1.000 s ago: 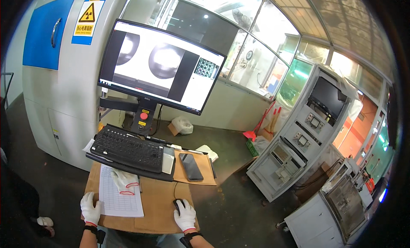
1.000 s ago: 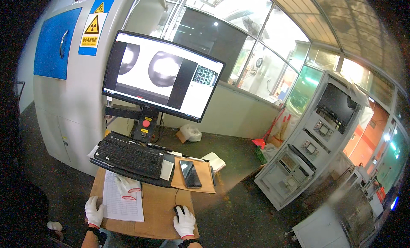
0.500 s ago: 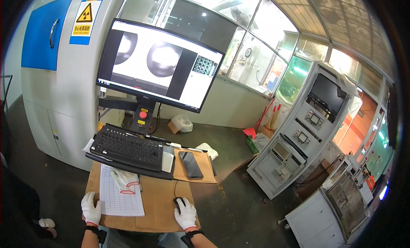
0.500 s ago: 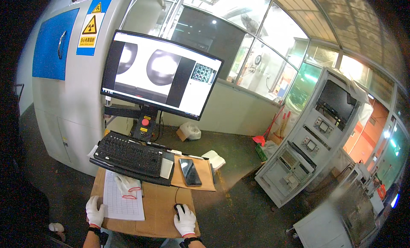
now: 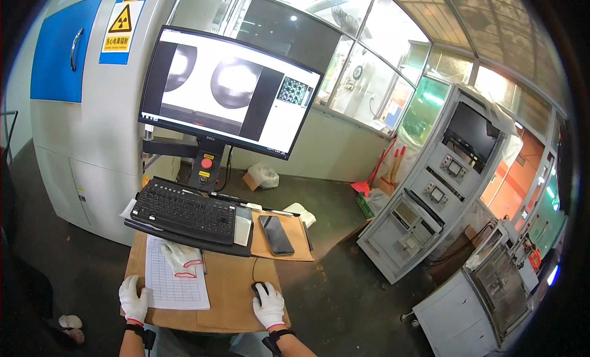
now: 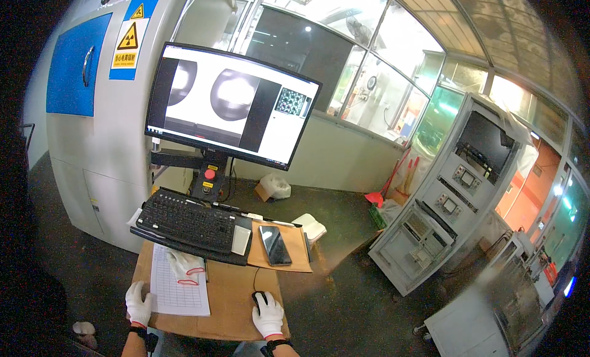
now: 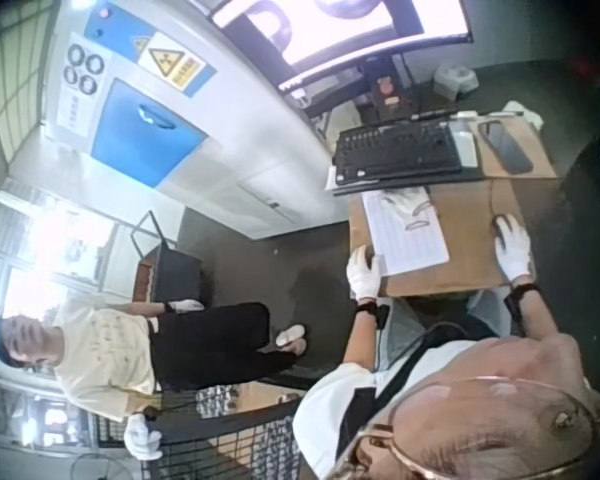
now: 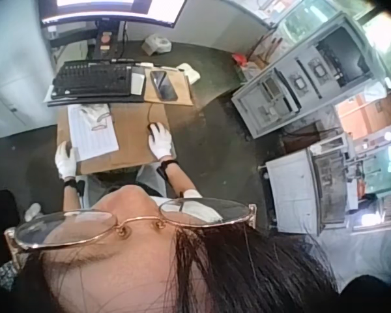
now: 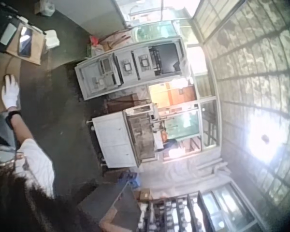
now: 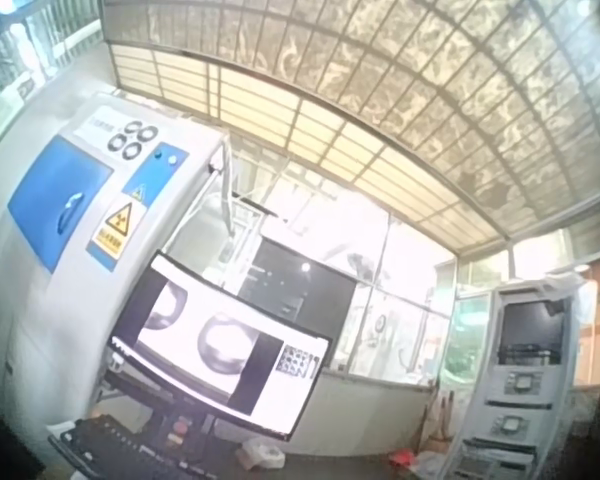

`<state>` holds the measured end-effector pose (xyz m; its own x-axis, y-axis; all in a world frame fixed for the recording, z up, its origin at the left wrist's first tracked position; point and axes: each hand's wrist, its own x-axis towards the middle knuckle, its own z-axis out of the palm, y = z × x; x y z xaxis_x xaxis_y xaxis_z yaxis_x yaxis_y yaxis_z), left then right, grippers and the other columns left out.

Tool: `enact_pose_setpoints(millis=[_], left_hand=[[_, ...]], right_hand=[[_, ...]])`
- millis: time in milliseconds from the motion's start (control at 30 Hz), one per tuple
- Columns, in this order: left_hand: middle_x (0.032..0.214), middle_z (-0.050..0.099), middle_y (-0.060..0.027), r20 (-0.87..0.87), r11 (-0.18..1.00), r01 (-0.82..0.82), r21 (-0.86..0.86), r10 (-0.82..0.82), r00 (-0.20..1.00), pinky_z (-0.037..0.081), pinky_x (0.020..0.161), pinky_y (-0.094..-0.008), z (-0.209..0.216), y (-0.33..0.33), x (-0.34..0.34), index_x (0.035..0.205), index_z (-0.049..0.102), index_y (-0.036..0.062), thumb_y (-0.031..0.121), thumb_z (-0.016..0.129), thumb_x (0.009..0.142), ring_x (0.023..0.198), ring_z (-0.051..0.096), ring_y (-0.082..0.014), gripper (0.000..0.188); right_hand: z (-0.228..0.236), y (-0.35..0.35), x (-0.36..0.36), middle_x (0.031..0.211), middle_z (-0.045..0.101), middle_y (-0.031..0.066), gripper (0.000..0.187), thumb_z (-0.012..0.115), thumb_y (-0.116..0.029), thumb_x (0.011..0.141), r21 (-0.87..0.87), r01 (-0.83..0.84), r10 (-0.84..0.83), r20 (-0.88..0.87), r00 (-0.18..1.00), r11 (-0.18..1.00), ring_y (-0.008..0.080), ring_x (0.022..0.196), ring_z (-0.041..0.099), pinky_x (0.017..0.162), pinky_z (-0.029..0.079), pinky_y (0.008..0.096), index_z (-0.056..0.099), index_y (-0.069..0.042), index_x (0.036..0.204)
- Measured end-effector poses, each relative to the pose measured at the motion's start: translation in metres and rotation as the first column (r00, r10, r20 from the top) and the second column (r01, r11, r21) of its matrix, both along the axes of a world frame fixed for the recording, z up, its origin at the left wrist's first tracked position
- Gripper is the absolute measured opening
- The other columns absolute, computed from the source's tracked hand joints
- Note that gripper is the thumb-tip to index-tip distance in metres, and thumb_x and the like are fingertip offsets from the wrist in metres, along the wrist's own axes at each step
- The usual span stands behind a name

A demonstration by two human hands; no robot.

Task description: Monitoring an industrial quality control or inspection process using a computer monitor and keyboard while seated at a station.

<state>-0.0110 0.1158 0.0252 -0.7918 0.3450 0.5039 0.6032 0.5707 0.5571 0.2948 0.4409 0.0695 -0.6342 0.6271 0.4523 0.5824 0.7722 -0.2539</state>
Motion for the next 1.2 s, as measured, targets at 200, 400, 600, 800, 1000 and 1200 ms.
enact_pose_setpoints(millis=[200, 400, 600, 800, 1000, 1200], left_hand=[[0.136, 0.064, -0.0207, 0.046, 1.000, -0.004, -0.002, 0.004, 0.999, 0.044, 0.112, -0.0511, 0.005, -0.001, 0.005, 0.132, 0.063, 0.0021, 0.012, 0.077, 0.081, 0.128, 0.057, -0.0420, 0.054], [0.135, 0.064, -0.0200, 0.039, 1.000, -0.001, -0.007, 0.001, 0.999, 0.045, 0.111, -0.0508, 0.006, 0.000, 0.003, 0.131, 0.064, 0.0025, 0.012, 0.077, 0.081, 0.126, 0.058, -0.0417, 0.053], [0.137, 0.063, -0.0229, 0.053, 1.000, 0.010, -0.019, -0.009, 0.999, 0.045, 0.112, -0.0506, 0.012, -0.001, 0.005, 0.133, 0.063, 0.0008, 0.010, 0.078, 0.082, 0.129, 0.058, -0.0422, 0.055], [0.138, 0.063, -0.0237, 0.055, 1.000, -0.004, -0.023, 0.005, 0.998, 0.044, 0.112, -0.0508, 0.005, -0.003, 0.003, 0.134, 0.063, 0.0007, 0.012, 0.078, 0.082, 0.129, 0.058, -0.0427, 0.055], [0.134, 0.064, -0.0200, 0.018, 1.000, -0.004, 0.003, 0.004, 1.000, 0.045, 0.109, -0.0515, 0.004, 0.001, 0.003, 0.131, 0.064, 0.0028, 0.011, 0.077, 0.080, 0.125, 0.059, -0.0415, 0.053], [0.134, 0.064, -0.0206, 0.011, 1.000, -0.003, -0.005, 0.003, 1.000, 0.045, 0.109, -0.0515, 0.005, -0.001, 0.004, 0.131, 0.064, 0.0025, 0.011, 0.077, 0.080, 0.125, 0.059, -0.0419, 0.053]], right_hand=[[0.008, -0.004, -0.001, 0.143, 0.059, 0.0174, 0.053, 0.073, -0.026, 0.087, -0.032, 0.012, -0.011, 0.023, 1.000, 0.999, 0.0426, 0.114, 0.063, 0.099, 0.051, 0.0534, 0.063, -0.019, 0.139], [0.008, -0.003, -0.001, 0.142, 0.060, 0.0181, 0.052, 0.074, -0.025, 0.086, -0.022, -0.001, 0.001, 0.007, 1.000, 1.000, 0.0427, 0.113, 0.064, 0.098, 0.051, 0.0535, 0.065, -0.020, 0.137], [0.001, 0.000, 0.000, 0.142, 0.059, 0.0161, 0.050, 0.071, -0.027, 0.088, 0.013, -0.009, 0.009, -0.012, 1.000, 1.000, 0.0418, 0.107, 0.064, 0.093, 0.052, 0.0548, 0.064, -0.022, 0.137], [0.001, 0.000, -0.001, 0.142, 0.059, 0.0167, 0.050, 0.071, -0.027, 0.088, 0.026, -0.009, 0.009, -0.003, 1.000, 1.000, 0.0421, 0.107, 0.064, 0.093, 0.052, 0.0549, 0.065, -0.022, 0.137], [0.003, 0.000, 0.000, 0.140, 0.060, 0.0177, 0.049, 0.071, -0.026, 0.087, 0.026, -0.018, 0.019, -0.019, 1.000, 0.999, 0.0421, 0.109, 0.064, 0.094, 0.052, 0.0548, 0.065, -0.022, 0.136], [0.006, -0.001, -0.001, 0.139, 0.060, 0.0177, 0.049, 0.072, -0.026, 0.087, 0.024, -0.015, 0.015, -0.012, 1.000, 1.000, 0.0422, 0.108, 0.065, 0.094, 0.053, 0.0546, 0.066, -0.022, 0.136]])
